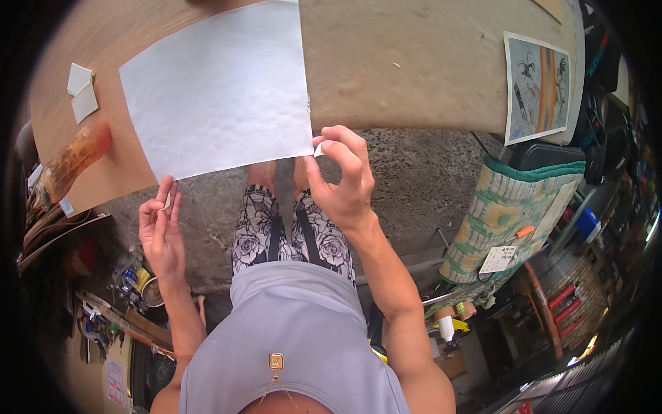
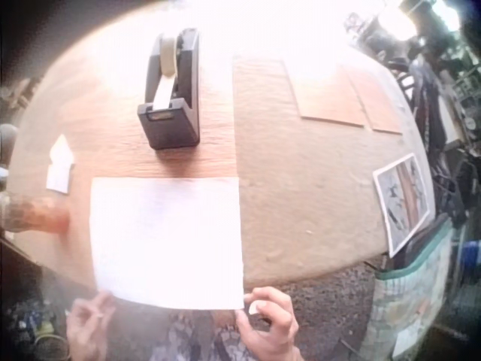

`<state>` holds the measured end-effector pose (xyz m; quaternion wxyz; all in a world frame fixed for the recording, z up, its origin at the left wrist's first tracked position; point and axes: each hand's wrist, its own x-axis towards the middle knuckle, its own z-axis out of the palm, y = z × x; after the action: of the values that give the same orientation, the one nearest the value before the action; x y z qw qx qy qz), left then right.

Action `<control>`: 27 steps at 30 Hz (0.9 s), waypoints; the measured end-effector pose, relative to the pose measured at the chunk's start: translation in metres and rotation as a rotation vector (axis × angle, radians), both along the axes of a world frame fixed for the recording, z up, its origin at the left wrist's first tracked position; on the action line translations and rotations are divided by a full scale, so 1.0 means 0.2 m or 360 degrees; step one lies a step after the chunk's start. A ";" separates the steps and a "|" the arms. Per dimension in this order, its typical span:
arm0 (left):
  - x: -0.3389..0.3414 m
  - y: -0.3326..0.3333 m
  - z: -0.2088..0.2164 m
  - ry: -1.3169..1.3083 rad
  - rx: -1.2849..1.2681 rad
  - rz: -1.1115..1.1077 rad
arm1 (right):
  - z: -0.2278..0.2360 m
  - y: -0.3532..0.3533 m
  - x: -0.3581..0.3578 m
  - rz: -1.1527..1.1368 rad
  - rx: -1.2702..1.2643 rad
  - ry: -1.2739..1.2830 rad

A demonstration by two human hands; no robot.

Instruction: The person tapes a translucent sheet to a white paper, applies glue in lines along the top edge, and places a small white square on the glued area. The person repeats this process with another small white square.

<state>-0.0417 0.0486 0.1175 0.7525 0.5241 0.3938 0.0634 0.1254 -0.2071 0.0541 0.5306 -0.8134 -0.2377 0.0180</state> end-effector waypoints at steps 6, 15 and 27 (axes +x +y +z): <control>0.01 0.01 -0.01 0.0023 0.0032 -0.0005 | 0.00 0.02 0.01 -0.0060 0.0021 -0.0019; 0.01 0.04 0.00 0.0102 0.0139 -0.0110 | 0.03 0.02 0.02 -0.0010 -0.0090 -0.0029; 0.28 0.18 -0.01 -0.0099 0.0531 -0.0110 | 0.09 0.14 0.29 -0.0254 0.0130 0.0291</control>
<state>0.0152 0.0851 0.1146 0.6686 0.6528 0.3361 0.1181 0.1840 -0.1788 0.0724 0.5824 -0.8025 -0.1233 0.0399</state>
